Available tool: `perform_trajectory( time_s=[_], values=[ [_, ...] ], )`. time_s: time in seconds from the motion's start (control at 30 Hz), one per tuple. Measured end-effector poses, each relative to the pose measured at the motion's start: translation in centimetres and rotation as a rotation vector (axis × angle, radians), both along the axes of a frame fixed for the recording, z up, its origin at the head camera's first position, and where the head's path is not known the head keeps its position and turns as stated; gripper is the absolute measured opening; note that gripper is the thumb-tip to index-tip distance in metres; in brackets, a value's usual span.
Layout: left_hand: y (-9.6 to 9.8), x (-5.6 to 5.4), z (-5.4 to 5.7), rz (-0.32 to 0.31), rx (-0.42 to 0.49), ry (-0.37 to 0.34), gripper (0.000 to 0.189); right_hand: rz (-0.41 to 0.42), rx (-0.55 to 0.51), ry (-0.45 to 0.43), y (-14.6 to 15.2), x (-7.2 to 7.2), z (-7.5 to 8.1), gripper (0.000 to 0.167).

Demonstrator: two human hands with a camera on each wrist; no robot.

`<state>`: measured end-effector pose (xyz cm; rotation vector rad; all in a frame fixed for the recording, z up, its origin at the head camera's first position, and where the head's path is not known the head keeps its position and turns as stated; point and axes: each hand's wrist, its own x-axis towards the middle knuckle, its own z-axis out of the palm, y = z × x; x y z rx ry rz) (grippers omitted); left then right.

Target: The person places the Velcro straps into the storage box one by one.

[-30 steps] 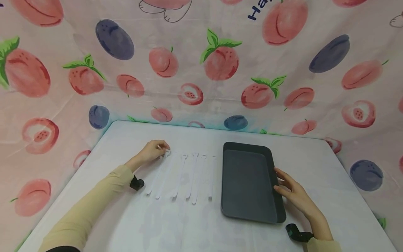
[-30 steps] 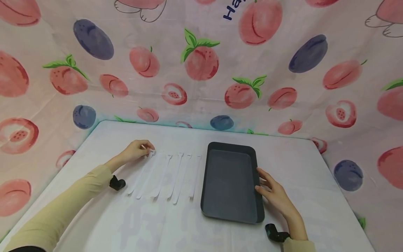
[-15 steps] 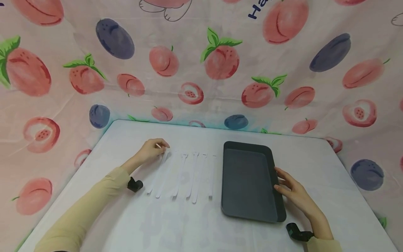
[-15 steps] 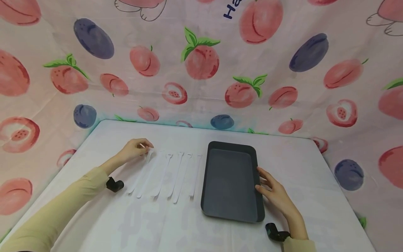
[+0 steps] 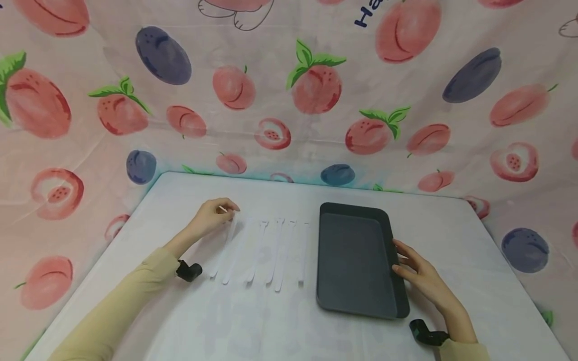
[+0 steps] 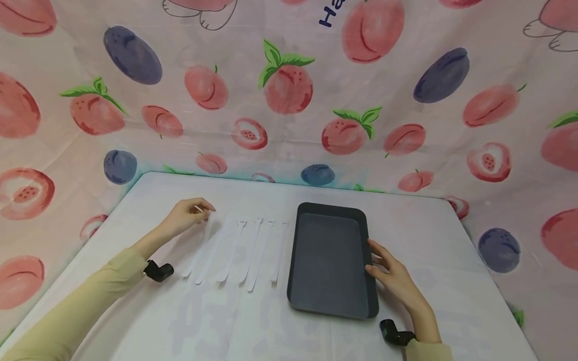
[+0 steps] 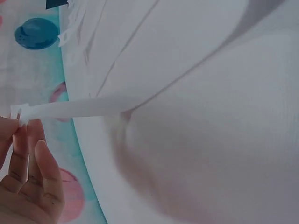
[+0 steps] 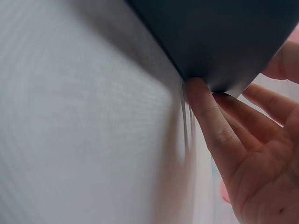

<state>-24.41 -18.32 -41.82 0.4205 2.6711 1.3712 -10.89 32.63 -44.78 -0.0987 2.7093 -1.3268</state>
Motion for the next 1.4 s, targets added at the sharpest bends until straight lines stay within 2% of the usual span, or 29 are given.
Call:
perform_trajectory(
  time_s=[0.13, 0.3, 0.43, 0.7, 1.4],
  values=[
    [0.2, 0.5, 0.3, 0.007, 0.007, 0.013, 0.019, 0.000, 0.003, 0.013, 0.1, 0.0, -0.1, 0.068],
    [0.4, 1.4, 0.7, 0.060, -0.015, 0.018, 0.020, -0.005, 0.002, 0.007, 0.1, 0.0, -0.1, 0.068],
    [0.5, 2.2, 1.5, 0.107, -0.019, 0.017, 0.020, -0.009, 0.001, 0.009, 0.1, 0.1, -0.2, 0.067],
    [0.2, 3.2, 3.1, 0.151, -0.037, 0.021, 0.019, -0.011, 0.004, 0.005, 0.0, 0.1, -0.2, 0.068],
    [0.8, 5.2, 6.1, 0.112, -0.068, 0.013, 0.016, -0.003, -0.010, 0.003, 0.1, 0.2, 0.1, 0.068]
  ],
)
